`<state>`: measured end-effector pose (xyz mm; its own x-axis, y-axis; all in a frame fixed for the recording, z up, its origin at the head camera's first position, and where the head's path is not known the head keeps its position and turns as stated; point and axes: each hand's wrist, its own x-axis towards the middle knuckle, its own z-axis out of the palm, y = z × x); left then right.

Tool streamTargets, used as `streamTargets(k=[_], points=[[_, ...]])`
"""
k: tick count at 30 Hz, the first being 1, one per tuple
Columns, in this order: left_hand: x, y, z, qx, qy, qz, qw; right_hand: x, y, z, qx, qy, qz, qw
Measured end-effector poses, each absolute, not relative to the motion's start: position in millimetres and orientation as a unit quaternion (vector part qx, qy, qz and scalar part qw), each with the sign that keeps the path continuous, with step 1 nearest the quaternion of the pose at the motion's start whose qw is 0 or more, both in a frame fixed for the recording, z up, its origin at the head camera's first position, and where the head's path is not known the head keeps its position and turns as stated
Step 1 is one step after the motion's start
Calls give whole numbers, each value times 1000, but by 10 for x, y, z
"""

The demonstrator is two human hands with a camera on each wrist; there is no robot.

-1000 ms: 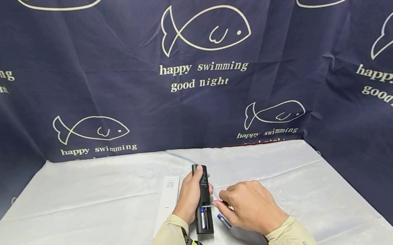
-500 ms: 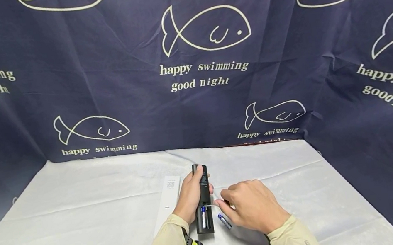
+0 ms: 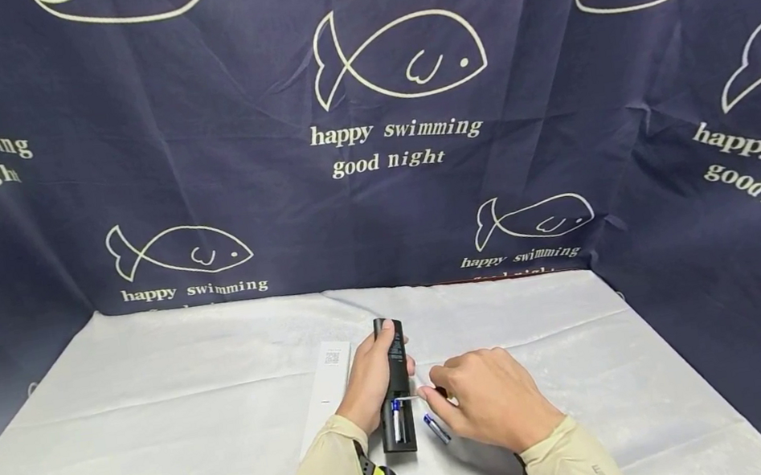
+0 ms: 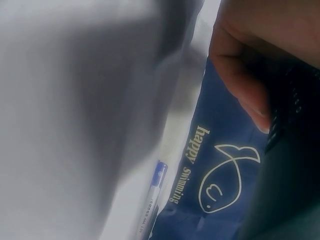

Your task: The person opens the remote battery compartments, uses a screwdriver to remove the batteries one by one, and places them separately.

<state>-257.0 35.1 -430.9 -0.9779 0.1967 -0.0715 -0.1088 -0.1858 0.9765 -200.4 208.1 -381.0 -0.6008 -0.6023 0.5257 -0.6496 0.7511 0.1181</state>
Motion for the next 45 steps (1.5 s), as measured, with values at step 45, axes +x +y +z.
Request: streamTargets(k=[45], points=[[-2617, 280, -4271, 21, 606, 788, 101, -1979, 2012, -3821, 320, -905, 60, 273]])
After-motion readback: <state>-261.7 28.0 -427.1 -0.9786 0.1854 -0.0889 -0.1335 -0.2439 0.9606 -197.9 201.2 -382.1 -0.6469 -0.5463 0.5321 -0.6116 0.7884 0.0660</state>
